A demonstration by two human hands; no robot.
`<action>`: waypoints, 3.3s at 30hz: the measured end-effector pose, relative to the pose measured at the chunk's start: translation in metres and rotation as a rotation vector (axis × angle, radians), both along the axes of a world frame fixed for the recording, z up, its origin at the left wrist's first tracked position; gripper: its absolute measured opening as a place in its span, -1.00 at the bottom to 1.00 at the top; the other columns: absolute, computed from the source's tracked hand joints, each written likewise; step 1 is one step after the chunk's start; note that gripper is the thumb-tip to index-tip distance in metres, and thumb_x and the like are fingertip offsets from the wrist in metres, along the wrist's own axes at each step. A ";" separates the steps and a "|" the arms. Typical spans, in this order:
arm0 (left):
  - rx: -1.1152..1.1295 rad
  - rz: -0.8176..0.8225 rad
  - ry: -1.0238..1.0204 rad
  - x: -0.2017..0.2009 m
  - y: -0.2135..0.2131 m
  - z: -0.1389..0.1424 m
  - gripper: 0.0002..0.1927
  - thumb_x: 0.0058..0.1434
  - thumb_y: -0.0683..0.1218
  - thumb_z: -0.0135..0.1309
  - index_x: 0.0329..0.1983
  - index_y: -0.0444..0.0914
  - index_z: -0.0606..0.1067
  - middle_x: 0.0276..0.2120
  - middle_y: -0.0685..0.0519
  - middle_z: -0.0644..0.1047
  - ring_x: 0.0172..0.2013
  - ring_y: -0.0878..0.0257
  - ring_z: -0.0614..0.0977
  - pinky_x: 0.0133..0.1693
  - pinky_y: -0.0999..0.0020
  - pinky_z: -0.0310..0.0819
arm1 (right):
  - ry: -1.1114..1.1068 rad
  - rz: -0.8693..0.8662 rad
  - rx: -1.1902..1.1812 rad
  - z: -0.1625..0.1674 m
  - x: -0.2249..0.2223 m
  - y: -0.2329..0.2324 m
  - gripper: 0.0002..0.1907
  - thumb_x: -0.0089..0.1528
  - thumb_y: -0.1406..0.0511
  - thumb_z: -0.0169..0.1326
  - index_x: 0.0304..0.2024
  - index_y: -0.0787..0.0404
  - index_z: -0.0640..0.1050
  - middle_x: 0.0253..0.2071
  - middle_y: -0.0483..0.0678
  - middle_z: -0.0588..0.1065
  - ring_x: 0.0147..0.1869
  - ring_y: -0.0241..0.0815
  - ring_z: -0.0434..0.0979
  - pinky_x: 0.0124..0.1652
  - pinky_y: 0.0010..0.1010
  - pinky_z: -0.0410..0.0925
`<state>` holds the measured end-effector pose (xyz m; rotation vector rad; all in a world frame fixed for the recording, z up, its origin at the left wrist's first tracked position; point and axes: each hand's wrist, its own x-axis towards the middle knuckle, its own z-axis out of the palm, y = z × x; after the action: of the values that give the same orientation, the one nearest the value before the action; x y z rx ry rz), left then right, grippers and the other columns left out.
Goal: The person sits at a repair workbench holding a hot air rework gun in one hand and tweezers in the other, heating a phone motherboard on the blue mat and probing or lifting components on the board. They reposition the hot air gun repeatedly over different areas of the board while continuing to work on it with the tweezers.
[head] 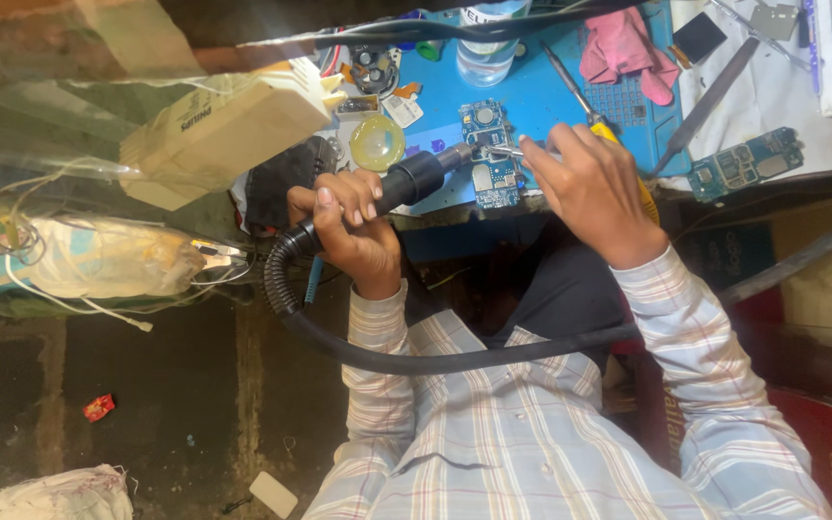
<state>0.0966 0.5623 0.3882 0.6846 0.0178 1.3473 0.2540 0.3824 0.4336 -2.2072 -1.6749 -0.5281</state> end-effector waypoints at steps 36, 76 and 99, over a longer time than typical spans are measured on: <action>-0.011 0.022 0.004 0.004 -0.002 -0.003 -0.75 0.41 -0.18 -0.10 -0.36 -0.17 0.14 -0.57 0.13 0.17 -0.50 0.32 0.24 -0.21 0.22 0.28 | 0.178 -0.002 0.090 -0.012 -0.002 -0.001 -0.79 0.30 0.39 0.20 0.00 0.25 0.64 -0.29 0.04 0.41 -0.17 0.05 0.47 -0.23 -0.16 0.31; 0.010 0.036 -0.018 -0.001 -0.002 -0.007 -0.76 0.41 -0.15 -0.10 -0.35 -0.16 0.14 -0.57 0.14 0.17 -0.51 0.33 0.23 -0.24 0.23 0.25 | 0.384 -0.128 0.108 -0.004 -0.010 -0.002 -0.77 0.40 0.34 0.13 0.07 0.29 0.61 -0.27 0.11 0.44 -0.19 0.16 0.49 -0.24 -0.10 0.32; 0.006 0.045 -0.013 -0.002 -0.008 -0.004 -0.76 0.40 -0.16 -0.10 -0.35 -0.16 0.13 -0.57 0.13 0.17 -0.51 0.32 0.24 -0.25 0.24 0.26 | 0.182 -0.238 0.049 -0.021 -0.033 0.012 -0.81 0.30 0.33 0.20 -0.03 0.21 0.63 -0.27 0.06 0.41 -0.16 0.07 0.50 -0.30 -0.08 0.33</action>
<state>0.0943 0.5548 0.3841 0.6847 0.0189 1.3957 0.2211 0.3946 0.4124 -2.3546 -1.3048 -0.4068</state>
